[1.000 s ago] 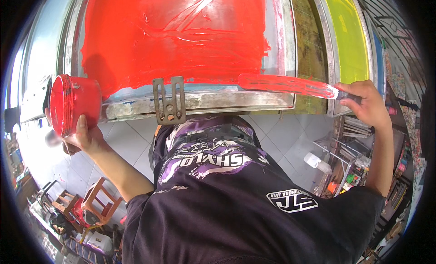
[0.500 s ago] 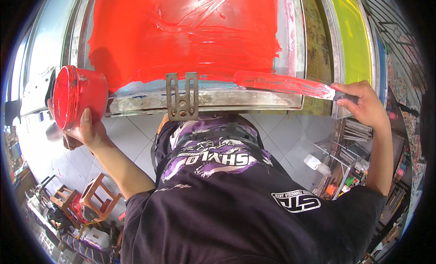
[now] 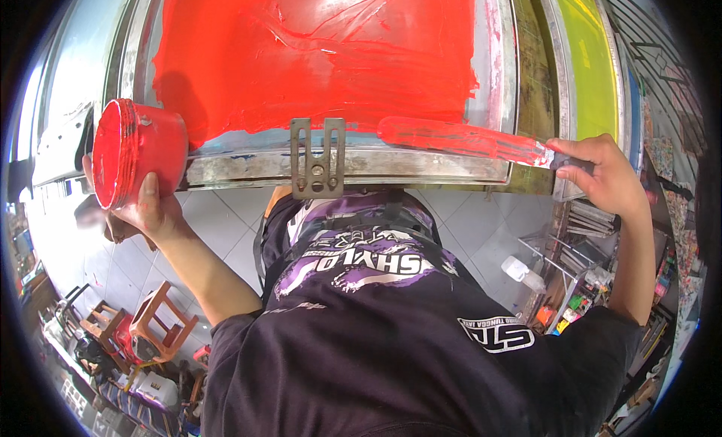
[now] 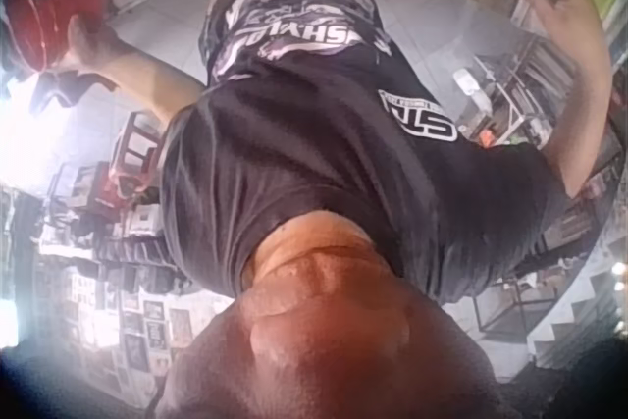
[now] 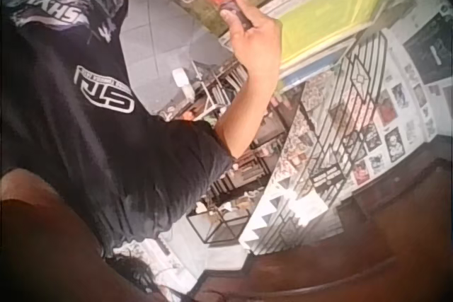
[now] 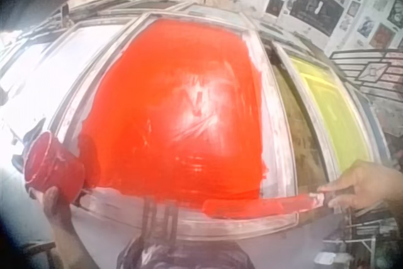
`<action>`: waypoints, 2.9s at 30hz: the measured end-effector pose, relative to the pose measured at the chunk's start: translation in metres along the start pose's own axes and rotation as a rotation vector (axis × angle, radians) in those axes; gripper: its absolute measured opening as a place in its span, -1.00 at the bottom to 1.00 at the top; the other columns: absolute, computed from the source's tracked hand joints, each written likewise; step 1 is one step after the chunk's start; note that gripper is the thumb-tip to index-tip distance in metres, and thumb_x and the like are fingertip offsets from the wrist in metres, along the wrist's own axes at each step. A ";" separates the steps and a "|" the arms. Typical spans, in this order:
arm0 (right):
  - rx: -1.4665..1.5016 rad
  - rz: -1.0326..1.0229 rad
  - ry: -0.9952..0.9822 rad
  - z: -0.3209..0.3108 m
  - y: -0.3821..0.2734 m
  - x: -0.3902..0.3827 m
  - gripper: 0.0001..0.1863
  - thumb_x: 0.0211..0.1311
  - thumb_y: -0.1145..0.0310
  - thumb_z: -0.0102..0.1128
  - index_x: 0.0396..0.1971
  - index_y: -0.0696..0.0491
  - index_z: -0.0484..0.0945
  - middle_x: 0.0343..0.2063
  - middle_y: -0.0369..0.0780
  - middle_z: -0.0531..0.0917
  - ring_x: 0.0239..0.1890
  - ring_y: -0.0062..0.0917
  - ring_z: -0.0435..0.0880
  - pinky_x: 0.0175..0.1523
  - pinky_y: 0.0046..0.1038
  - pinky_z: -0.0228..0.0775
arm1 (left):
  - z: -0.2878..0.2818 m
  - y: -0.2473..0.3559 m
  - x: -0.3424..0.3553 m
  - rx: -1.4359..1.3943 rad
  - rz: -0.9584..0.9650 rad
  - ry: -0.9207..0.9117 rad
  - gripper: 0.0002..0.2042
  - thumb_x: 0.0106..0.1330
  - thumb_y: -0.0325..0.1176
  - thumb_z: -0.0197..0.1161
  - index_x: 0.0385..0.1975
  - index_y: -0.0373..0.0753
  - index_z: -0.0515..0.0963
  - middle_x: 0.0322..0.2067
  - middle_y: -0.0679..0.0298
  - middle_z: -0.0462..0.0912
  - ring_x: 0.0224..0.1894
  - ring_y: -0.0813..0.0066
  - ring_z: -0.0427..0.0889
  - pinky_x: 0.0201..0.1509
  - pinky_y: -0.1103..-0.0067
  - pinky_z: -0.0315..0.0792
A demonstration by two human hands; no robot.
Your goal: The person spreads red ink across a screen printing frame using a squeegee, repeatedly dipping the squeegee into a red ink container and smoothing the ink layer. The person lifts and repositions the screen frame multiple times during the process.
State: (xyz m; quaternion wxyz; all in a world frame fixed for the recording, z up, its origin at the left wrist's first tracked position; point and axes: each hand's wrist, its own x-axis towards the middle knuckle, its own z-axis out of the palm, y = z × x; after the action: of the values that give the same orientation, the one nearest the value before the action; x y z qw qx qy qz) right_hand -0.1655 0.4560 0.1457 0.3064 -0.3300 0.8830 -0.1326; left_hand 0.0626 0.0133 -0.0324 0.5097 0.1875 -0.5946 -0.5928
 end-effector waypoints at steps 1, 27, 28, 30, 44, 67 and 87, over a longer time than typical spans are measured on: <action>0.008 -0.004 -0.004 0.001 -0.001 0.001 -0.61 -0.05 0.53 0.25 -0.12 0.16 0.53 -0.26 -0.05 0.63 -0.27 -0.34 0.64 -0.10 -0.51 0.39 | 0.001 0.000 0.000 0.000 -0.005 -0.001 -0.10 -0.26 -0.50 0.29 0.25 -0.31 0.06 0.07 0.07 0.31 0.10 0.12 0.34 0.23 0.28 0.23; 0.134 0.025 -0.019 0.000 0.024 -0.013 -0.61 -0.06 0.46 0.28 -0.13 0.18 0.54 -0.21 -0.09 0.64 -0.17 -0.41 0.63 -0.01 -0.51 0.37 | 0.014 0.001 0.002 0.021 -0.017 0.018 -0.09 -0.24 -0.47 0.30 0.27 -0.25 0.03 0.07 0.08 0.28 0.10 0.12 0.31 0.18 0.27 0.27; 0.124 0.019 -0.020 0.001 0.022 -0.012 -0.61 -0.07 0.47 0.28 -0.14 0.18 0.54 -0.22 -0.09 0.64 -0.18 -0.40 0.63 -0.01 -0.51 0.37 | 0.018 0.005 0.001 0.018 -0.015 0.021 -0.09 -0.23 -0.47 0.29 0.27 -0.25 0.03 0.07 0.07 0.28 0.10 0.12 0.32 0.18 0.27 0.27; 0.104 0.006 -0.021 0.003 0.018 -0.010 -0.60 -0.09 0.50 0.28 -0.14 0.18 0.54 -0.23 -0.09 0.64 -0.18 -0.39 0.63 -0.01 -0.52 0.37 | 0.018 0.007 0.001 0.001 0.009 -0.004 -0.15 -0.17 -0.49 0.29 0.25 -0.25 0.06 0.06 0.06 0.29 0.09 0.13 0.33 0.16 0.27 0.30; 0.052 -0.074 -0.055 0.019 -0.014 0.026 -0.62 -0.02 0.48 0.26 -0.12 0.13 0.54 -0.29 -0.07 0.64 -0.35 -0.35 0.63 -0.18 -0.49 0.39 | 0.021 0.008 0.003 -0.025 0.026 -0.006 -0.07 -0.23 -0.50 0.33 0.27 -0.30 0.00 0.05 0.04 0.32 0.09 0.12 0.36 0.21 0.27 0.26; 0.449 -0.148 0.165 0.032 0.023 0.047 -0.60 0.07 0.47 0.18 -0.01 0.06 0.50 -0.57 -0.32 0.54 -0.68 -0.75 0.37 -0.56 -0.64 0.26 | 0.046 0.021 0.009 0.015 0.090 -0.079 0.04 -0.37 -0.36 0.41 0.26 -0.32 -0.01 0.06 0.08 0.32 0.06 0.23 0.41 0.15 0.35 0.33; -0.669 -0.635 0.816 -0.031 -0.087 -0.018 -0.62 -0.13 0.60 0.17 -0.24 -0.08 0.61 -0.39 -0.12 0.51 -0.45 -0.31 0.51 -0.41 -0.44 0.31 | 0.147 0.049 0.017 0.314 0.638 -0.212 0.19 -0.45 -0.39 0.53 0.25 -0.42 -0.19 -0.17 0.08 0.44 -0.16 0.30 0.54 -0.11 0.48 0.48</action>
State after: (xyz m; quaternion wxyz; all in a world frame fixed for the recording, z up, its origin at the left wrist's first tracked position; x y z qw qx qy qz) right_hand -0.1307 0.4037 0.2159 -0.2309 -0.5777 0.7814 -0.0486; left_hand -0.0476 0.0857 0.0504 0.5694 0.0062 -0.7564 -0.3217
